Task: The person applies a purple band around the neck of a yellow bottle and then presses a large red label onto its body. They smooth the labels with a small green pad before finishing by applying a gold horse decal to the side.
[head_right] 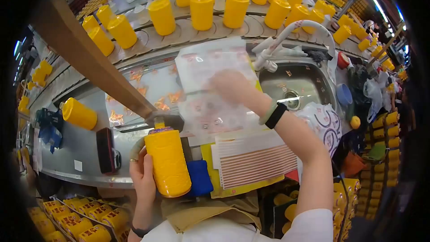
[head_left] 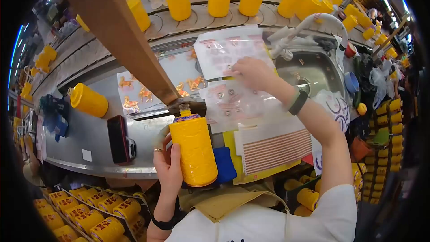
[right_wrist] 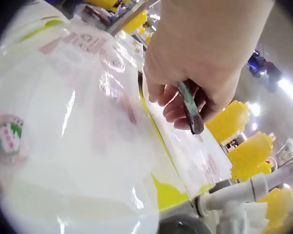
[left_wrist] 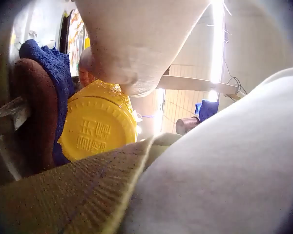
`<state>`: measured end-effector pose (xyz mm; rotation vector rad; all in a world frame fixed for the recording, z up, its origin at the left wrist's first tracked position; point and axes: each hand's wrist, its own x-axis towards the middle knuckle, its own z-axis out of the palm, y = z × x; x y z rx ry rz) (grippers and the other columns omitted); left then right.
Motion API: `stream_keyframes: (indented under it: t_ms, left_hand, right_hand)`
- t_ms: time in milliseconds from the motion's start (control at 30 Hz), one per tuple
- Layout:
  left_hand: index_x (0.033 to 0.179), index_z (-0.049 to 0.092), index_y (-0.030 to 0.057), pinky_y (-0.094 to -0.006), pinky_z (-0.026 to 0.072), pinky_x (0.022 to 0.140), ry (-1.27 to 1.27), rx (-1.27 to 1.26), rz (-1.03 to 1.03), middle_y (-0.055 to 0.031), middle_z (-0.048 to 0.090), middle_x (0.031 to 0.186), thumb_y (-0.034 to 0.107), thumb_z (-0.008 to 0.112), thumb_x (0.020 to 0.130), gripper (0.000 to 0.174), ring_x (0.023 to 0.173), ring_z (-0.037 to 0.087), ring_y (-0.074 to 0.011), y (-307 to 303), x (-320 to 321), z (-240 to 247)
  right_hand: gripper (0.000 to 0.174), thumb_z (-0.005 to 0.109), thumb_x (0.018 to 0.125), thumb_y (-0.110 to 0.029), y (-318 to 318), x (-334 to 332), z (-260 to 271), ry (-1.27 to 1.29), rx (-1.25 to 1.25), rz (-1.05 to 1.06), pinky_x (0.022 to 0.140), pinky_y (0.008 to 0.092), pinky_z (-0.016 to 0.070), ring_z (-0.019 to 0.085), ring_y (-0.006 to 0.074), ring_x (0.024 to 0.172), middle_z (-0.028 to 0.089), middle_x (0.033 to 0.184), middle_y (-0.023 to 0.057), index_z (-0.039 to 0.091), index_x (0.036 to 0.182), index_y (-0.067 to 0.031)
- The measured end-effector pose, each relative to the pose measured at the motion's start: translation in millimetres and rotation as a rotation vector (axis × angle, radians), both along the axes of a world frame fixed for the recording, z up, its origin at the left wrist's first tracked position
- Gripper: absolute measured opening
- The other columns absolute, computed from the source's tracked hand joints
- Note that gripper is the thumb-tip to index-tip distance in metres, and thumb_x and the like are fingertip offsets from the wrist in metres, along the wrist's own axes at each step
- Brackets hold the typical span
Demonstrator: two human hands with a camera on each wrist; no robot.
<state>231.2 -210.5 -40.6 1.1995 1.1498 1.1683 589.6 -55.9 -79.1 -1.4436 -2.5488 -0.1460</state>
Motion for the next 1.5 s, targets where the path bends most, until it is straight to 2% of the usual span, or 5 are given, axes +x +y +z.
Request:
stream_keyframes:
  t_ms: [733,1033,1267,1333,1500]
  left_hand:
    - [0.148,0.044,0.0,-0.0345,0.0539,0.098,0.034,0.023,-0.022,-0.0191,0.056,0.137,0.008,0.057,0.105,0.046,0.117,0.065,-0.0238,0.7,-2.6,1.3]
    - [0.146,0.045,-0.0008,-0.0345,0.0539,0.098,0.047,0.025,-0.006,-0.0191,0.056,0.134,0.008,0.058,0.103,0.046,0.116,0.065,-0.0239,1.0,-3.7,-2.8]
    - [0.146,0.046,-0.001,-0.0342,0.0538,0.098,0.022,-0.007,-0.015,-0.0185,0.056,0.133,0.007,0.059,0.103,0.045,0.115,0.065,-0.0241,1.2,-2.8,1.5]
    - [0.146,0.046,-0.0009,-0.0342,0.0538,0.098,0.0,-0.002,-0.009,-0.0184,0.056,0.133,0.007,0.059,0.103,0.045,0.116,0.065,-0.024,0.8,-2.6,-2.5]
    - [0.145,0.046,-0.0008,-0.0341,0.0538,0.098,0.013,0.009,-0.004,-0.0179,0.056,0.133,0.008,0.058,0.103,0.044,0.116,0.065,-0.0233,1.4,2.0,-0.3]
  right_hand:
    - [0.014,0.073,0.079,-0.018,39.5,-88.4,1.8,0.238,-0.276,-0.228,0.075,0.0416,0.0553,0.07,0.0297,0.086,0.07,0.085,0.0129,0.071,0.084,-0.0051]
    - [0.026,0.076,0.089,-0.026,36.3,-36.9,23.6,1.045,-0.652,-0.429,0.059,0.0303,0.0486,0.06,0.0104,0.066,0.072,0.08,0.0027,0.072,0.091,-0.0009]
    - [0.022,0.074,0.088,-0.022,1.5,50.9,10.5,0.74,-0.129,-0.573,0.072,0.0356,0.0525,0.065,0.0204,0.079,0.068,0.082,0.0093,0.068,0.092,-0.0018]
    - [0.024,0.075,0.086,-0.022,-18.8,63.4,15.0,0.167,-0.033,-0.879,0.078,0.0433,0.0551,0.068,0.0298,0.093,0.068,0.099,0.0141,0.068,0.101,-0.0047]
    - [0.033,0.076,0.087,-0.033,-24.9,23.3,19.2,0.243,0.22,-0.666,0.083,0.0501,0.0556,0.067,0.0357,0.104,0.064,0.114,0.0131,0.065,0.104,-0.0075]
